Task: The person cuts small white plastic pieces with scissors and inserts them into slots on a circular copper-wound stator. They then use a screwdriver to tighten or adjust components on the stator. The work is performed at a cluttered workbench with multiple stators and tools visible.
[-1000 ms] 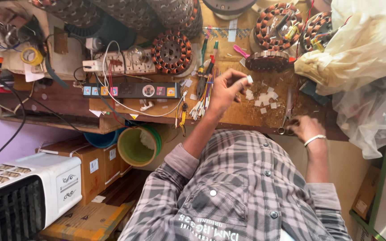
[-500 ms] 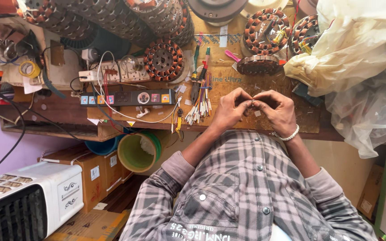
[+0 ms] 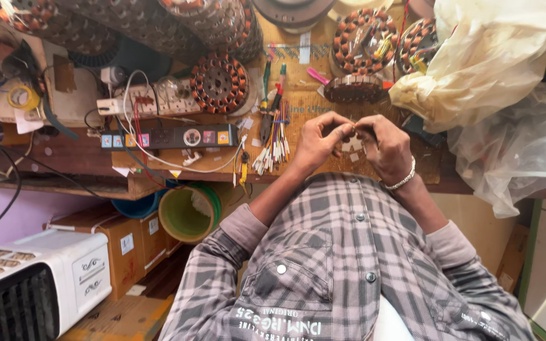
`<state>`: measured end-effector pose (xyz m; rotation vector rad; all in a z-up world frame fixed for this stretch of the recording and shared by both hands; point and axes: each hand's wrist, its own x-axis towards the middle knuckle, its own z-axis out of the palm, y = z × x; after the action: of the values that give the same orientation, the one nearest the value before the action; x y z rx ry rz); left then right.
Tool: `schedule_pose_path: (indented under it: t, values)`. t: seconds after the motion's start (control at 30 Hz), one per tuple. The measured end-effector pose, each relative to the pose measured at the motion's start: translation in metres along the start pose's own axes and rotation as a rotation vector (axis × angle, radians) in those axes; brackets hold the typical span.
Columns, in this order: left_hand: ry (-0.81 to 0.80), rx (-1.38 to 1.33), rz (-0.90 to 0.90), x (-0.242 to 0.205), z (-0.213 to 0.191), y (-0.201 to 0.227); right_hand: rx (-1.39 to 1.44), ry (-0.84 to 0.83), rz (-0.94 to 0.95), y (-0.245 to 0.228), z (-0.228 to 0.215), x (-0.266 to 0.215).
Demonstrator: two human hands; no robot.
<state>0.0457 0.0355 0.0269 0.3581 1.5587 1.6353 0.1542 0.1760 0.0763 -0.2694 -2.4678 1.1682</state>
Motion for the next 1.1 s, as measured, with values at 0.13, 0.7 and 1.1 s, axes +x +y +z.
schedule_pose_path:
  t: [0.13,0.7,1.1]
  values:
    - [-0.020,-0.019,0.012,-0.003,-0.002,-0.009,-0.018,0.007,-0.104,0.002,0.002,-0.002]
    - [0.084,0.142,0.119,-0.017,0.008,0.009,-0.008,-0.047,-0.109,-0.005,-0.002,0.002]
    - [0.198,0.254,0.265,-0.030,0.017,0.029,0.425,-0.033,0.363,-0.018,0.000,0.002]
